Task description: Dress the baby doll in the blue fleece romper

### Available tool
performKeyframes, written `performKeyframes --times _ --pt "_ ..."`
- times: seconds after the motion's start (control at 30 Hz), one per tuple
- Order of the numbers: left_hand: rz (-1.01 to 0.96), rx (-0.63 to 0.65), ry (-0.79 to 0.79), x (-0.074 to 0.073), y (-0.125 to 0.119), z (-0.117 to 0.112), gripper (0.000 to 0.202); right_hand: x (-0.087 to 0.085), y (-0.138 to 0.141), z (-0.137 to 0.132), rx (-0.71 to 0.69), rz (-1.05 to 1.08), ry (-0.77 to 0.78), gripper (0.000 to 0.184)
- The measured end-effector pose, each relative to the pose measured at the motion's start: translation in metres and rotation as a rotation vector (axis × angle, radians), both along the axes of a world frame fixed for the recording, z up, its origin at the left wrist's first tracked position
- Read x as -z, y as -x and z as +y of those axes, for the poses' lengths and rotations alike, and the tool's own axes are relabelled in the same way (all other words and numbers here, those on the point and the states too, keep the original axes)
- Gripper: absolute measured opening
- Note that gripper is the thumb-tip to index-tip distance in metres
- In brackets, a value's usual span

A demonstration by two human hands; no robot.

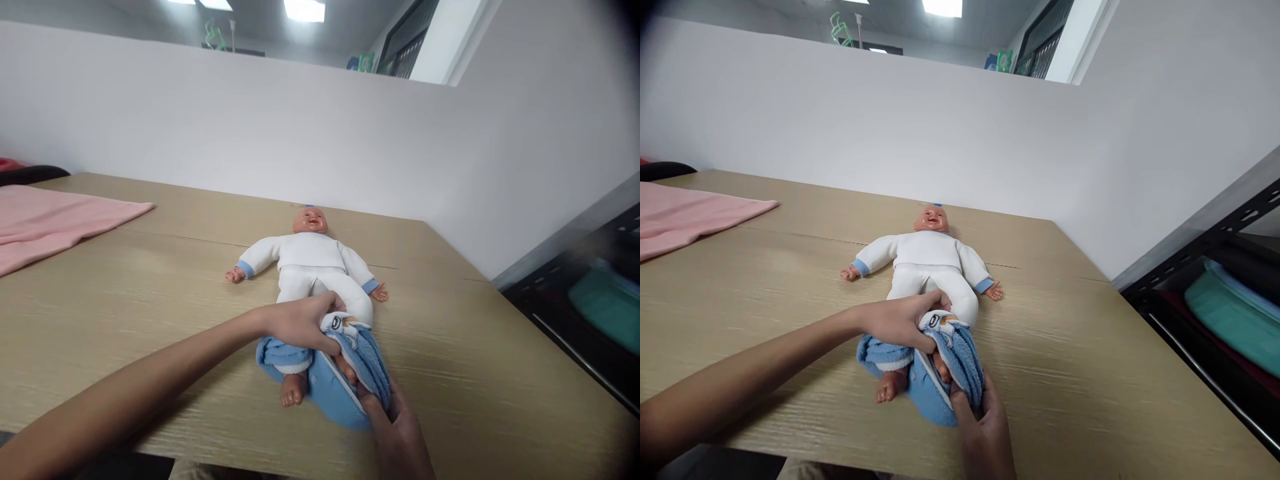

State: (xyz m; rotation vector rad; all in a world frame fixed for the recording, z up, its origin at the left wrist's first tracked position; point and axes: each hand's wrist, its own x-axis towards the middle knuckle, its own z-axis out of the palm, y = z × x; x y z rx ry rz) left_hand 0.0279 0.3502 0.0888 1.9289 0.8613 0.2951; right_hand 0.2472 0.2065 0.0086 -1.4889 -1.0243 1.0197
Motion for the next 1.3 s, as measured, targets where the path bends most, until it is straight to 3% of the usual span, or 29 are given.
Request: performKeyframes --times 0.2,0.33,0.43,0.53,0.67,0.8,0.93,1.1,1.23,1.3 --pt "-0.03 0.049 -0.016 -0.002 0.004 0.002 0.064 -0.004 0.006 0.006 -0.031 0.086 -0.11 0.059" --pt "-0.032 0.049 -0.04 -0.006 0.006 0.004 0.053 -0.002 -0.007 0.021 -0.113 0.087 -0.141 0.051" --pt "-0.111 0.128 -0.015 -0.005 0.007 0.008 0.041 -0.006 -0.025 0.038 -0.206 0.01 -0.213 0.049" --pt "-0.213 0.197 0.014 -0.005 0.01 0.012 0.035 -0.026 -0.04 0.06 -0.334 -0.129 -0.283 0.05" --pt "-0.16 0.258 0.017 -0.008 0.016 0.015 0.024 -0.066 -0.052 0.1 -0.668 -0.371 -0.287 0.024" --pt "-0.093 0.226 -0.059 -0.005 0.016 0.016 0.034 -0.086 -0.056 0.136 -0.961 -0.457 -0.242 0.023" --pt "-0.099 0.226 -0.107 -0.002 0.01 0.011 0.048 -0.075 -0.061 0.148 -1.007 -0.464 -0.282 0.034" --pt "0.047 0.073 -0.549 -0.008 0.024 -0.002 0.054 -0.061 -0.079 0.146 -0.968 -0.428 -0.293 0.063" --pt "-0.041 0.0 -0.607 0.003 0.056 -0.005 0.052 -0.062 -0.078 0.145 -1.027 -0.343 -0.281 0.034" --pt "-0.09 -0.059 -0.574 0.013 0.071 -0.003 0.054 -0.059 -0.07 0.146 -0.989 -0.232 -0.283 0.036"
